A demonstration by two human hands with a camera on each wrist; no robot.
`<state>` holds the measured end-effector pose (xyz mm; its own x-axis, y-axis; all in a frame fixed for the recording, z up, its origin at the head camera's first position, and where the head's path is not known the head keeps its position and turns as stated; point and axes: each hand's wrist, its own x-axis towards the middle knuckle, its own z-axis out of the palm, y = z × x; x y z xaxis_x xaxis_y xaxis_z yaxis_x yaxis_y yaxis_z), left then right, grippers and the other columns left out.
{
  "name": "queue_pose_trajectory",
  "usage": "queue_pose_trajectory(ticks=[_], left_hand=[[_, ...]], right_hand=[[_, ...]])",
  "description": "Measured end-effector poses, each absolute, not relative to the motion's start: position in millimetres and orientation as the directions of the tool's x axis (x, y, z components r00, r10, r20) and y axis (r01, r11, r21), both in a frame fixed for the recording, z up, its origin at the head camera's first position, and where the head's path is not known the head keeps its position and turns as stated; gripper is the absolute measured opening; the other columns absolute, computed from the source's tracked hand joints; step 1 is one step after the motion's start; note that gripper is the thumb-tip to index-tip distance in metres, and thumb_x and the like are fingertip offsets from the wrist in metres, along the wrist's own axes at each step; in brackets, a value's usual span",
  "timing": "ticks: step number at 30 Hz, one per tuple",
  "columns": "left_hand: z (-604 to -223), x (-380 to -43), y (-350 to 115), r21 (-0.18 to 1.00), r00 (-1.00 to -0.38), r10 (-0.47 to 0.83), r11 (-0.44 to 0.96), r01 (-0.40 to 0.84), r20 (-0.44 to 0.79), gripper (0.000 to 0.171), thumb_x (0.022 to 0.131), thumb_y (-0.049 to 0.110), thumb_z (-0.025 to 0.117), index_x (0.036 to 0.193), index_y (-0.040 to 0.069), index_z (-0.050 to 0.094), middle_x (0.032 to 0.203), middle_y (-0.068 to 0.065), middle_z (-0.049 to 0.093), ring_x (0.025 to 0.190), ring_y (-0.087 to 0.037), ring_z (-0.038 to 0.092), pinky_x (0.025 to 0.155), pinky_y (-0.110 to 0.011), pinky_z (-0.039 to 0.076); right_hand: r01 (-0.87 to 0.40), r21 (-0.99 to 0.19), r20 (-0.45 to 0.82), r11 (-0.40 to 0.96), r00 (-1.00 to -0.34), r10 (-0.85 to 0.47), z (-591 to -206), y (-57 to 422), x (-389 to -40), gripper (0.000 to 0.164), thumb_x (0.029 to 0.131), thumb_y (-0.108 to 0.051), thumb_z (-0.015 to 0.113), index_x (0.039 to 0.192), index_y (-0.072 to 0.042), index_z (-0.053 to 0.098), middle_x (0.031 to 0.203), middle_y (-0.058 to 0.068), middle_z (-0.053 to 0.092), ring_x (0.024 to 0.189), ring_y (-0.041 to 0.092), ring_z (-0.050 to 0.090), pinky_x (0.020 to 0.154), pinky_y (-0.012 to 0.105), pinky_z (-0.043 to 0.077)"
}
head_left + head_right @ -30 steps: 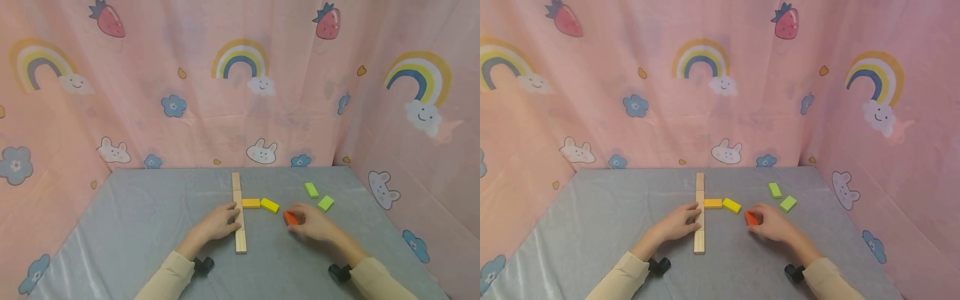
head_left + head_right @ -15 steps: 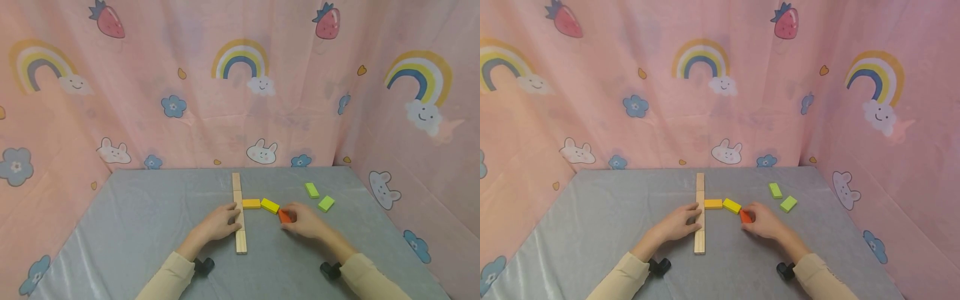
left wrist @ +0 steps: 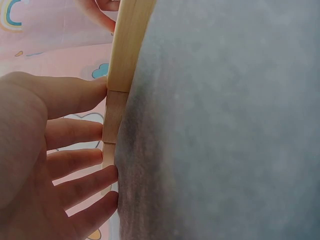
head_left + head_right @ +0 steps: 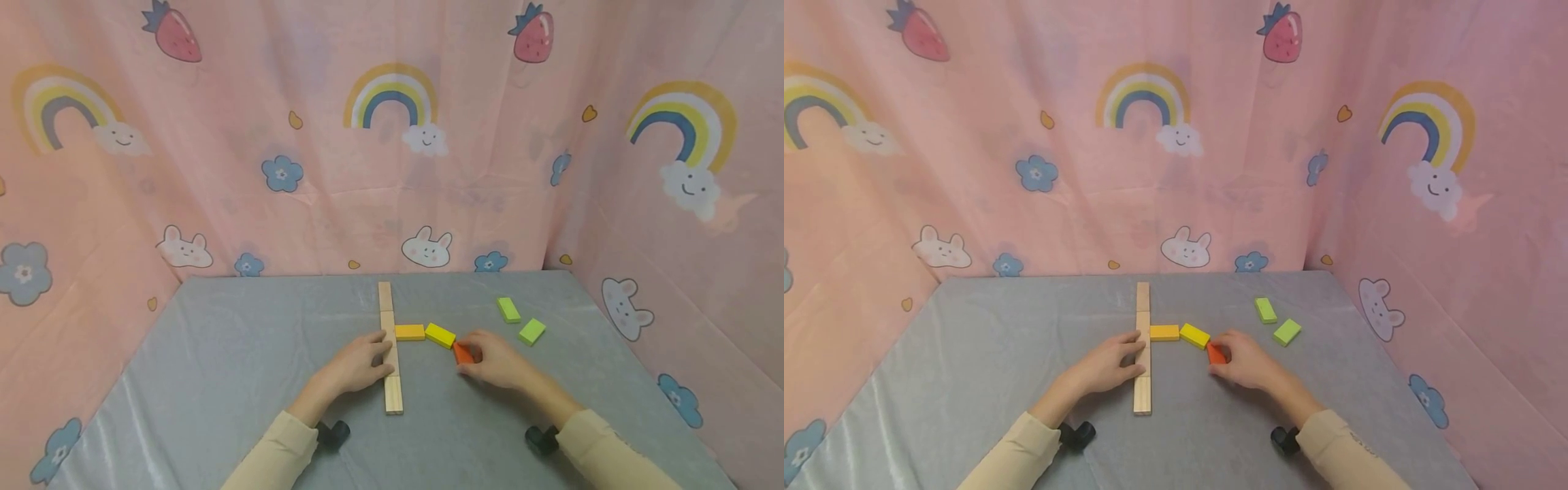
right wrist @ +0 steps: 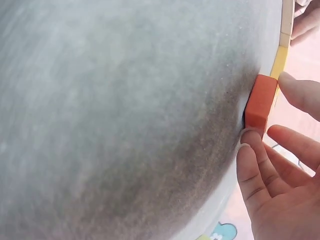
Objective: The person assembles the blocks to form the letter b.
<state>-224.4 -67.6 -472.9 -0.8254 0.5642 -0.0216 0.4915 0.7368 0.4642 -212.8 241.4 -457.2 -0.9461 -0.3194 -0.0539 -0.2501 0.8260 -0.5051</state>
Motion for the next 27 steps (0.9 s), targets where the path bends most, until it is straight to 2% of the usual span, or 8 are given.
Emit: queue_pose_trajectory(ticks=[11,22,27], left_hand=[[-471.2,-224.5,-67.4,0.469,-0.820,0.572,0.729,0.499,-0.016,0.053,0.099,0.032,0.067,0.144,0.005,0.058,0.157,-0.016,0.043,0.142,-0.035,0.044,0.115,-0.049,0.039],[-472.1,-223.4,-67.5,0.469,-0.826,0.564,0.733,0.492,-0.015,0.053,0.100,0.033,0.066,0.144,0.005,0.058,0.157,-0.015,0.043,0.142,-0.034,0.043,0.115,-0.049,0.039],[-472.2,-223.4,-66.9,0.473,-0.828,0.560,0.735,0.485,-0.021,0.053,0.100,0.033,0.066,0.144,0.005,0.057,0.157,-0.015,0.043,0.143,-0.034,0.042,0.115,-0.049,0.038]], right_hand=[[-0.260,-0.510,-0.071,0.820,-0.937,-0.342,-454.7,242.4,-211.6,0.044,0.086,-0.027,0.084,0.124,-0.009,0.071,0.111,-0.003,0.063,0.089,0.016,0.053,0.077,0.032,0.050],[-0.279,-0.564,-0.063,0.777,-0.924,-0.378,-452.5,254.3,-210.0,0.040,0.089,-0.023,0.080,0.127,-0.011,0.069,0.121,0.001,0.063,0.094,0.018,0.057,0.077,0.033,0.053],[-0.318,-0.538,-0.043,0.781,-0.914,-0.402,-442.4,265.6,-204.9,0.039,0.090,-0.018,0.079,0.126,-0.006,0.068,0.121,0.006,0.066,0.097,0.021,0.060,0.081,0.040,0.056]])
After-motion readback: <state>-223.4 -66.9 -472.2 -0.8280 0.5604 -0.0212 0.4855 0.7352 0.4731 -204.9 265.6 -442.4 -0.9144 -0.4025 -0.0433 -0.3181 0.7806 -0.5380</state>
